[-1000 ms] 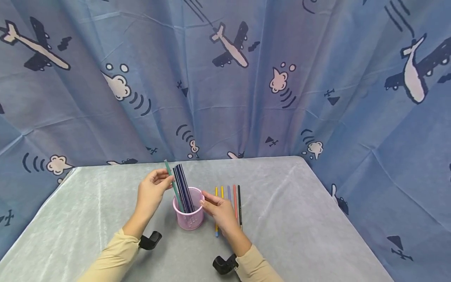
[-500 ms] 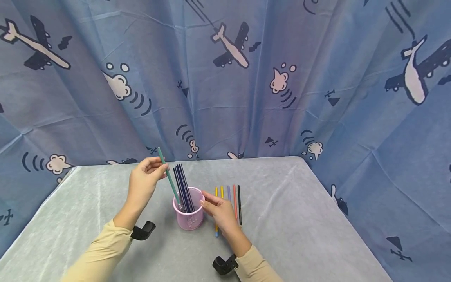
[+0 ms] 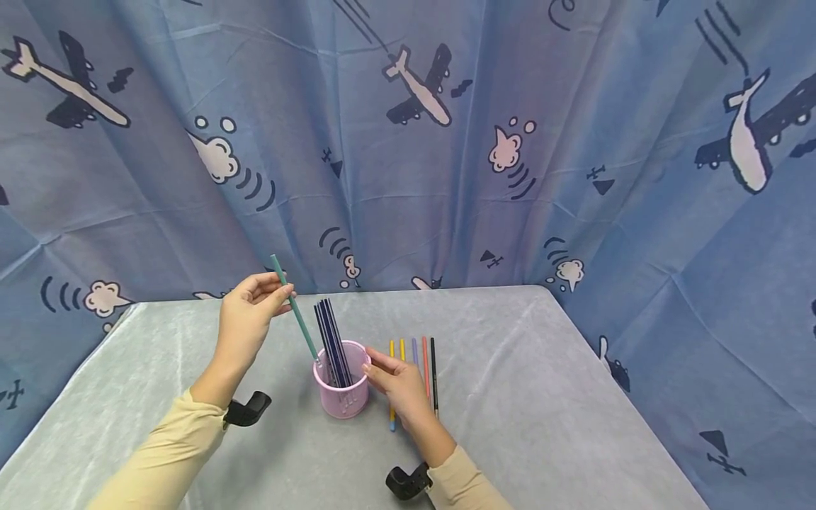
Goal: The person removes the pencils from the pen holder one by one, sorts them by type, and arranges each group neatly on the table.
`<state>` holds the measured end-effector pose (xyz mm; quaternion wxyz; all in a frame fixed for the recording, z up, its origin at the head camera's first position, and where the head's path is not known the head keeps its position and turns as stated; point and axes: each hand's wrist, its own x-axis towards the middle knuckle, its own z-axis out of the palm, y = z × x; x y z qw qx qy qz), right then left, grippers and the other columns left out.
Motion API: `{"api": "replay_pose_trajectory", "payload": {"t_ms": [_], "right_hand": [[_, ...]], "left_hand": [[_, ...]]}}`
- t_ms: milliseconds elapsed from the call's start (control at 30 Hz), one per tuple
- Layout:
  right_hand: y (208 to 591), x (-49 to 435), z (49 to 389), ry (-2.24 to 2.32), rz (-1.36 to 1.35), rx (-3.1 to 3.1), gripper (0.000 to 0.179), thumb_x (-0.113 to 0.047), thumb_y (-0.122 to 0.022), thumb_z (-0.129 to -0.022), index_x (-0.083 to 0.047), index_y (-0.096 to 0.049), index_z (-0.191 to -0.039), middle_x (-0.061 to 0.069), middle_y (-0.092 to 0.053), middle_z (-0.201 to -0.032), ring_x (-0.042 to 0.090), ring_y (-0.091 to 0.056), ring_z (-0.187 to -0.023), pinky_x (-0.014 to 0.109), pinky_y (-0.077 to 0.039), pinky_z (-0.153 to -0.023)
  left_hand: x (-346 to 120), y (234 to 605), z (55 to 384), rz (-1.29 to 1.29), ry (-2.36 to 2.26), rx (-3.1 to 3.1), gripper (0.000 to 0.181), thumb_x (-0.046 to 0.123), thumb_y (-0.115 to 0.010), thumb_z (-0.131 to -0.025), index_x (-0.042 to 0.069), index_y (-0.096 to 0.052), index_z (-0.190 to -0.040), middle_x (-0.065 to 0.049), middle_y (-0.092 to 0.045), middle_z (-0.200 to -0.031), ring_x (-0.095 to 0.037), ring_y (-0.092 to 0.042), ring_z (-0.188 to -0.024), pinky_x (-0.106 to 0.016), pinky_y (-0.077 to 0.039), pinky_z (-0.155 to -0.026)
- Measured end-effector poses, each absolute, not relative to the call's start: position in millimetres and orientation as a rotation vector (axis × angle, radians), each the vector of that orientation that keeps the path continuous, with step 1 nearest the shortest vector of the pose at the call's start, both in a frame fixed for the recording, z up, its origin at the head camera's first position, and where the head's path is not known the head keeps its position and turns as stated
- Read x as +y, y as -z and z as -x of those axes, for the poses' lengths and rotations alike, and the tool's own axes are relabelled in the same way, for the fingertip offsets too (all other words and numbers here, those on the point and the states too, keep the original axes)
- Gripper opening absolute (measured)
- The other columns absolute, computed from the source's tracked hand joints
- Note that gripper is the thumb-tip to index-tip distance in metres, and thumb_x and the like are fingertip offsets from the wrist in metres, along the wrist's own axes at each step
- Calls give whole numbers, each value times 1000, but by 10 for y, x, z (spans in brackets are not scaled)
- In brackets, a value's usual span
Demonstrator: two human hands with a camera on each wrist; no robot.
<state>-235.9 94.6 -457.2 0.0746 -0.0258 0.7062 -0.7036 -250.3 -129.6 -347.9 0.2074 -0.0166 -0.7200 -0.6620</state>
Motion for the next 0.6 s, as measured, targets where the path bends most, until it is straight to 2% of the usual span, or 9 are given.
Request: {"api": "replay_pose_trajectory", "payload": {"t_ms": [200,433,600], "right_hand": [[4612,956,2369,2119,77,2119,47,-21,-69,-84,-3,-56,-126,16,-59,-125,15,-62,-105,27,-53,-87],[4606,957,2360,2125,82,2107,49,-22,-68,-85,-2,-55,-127,17,-57,-127,17,-61,-107,26,-53,-86],[4587,958,2358,2129,84,2091,50,-23,-69,-84,-3,-55,-127,15,-57,-128,15,-62,-106,26,-53,-86]], "left_hand": [[-1375,3454,2507,65,1835,-2073,29,13,-65,-87,0,-60,-112,-16,-62,-100,-7,-65,-83,-23,-58,-71],[-1425,3469,2506,47,1853,-2175,31,13,-65,-87,0,-59,-114,-16,-64,-102,-23,-66,-93,-24,-58,-72],[-1446,3520,2548,11,1896,-2218,31,11,-64,-87,-1,-59,-115,-16,-64,-101,-15,-67,-86,-25,-58,-72]]}}
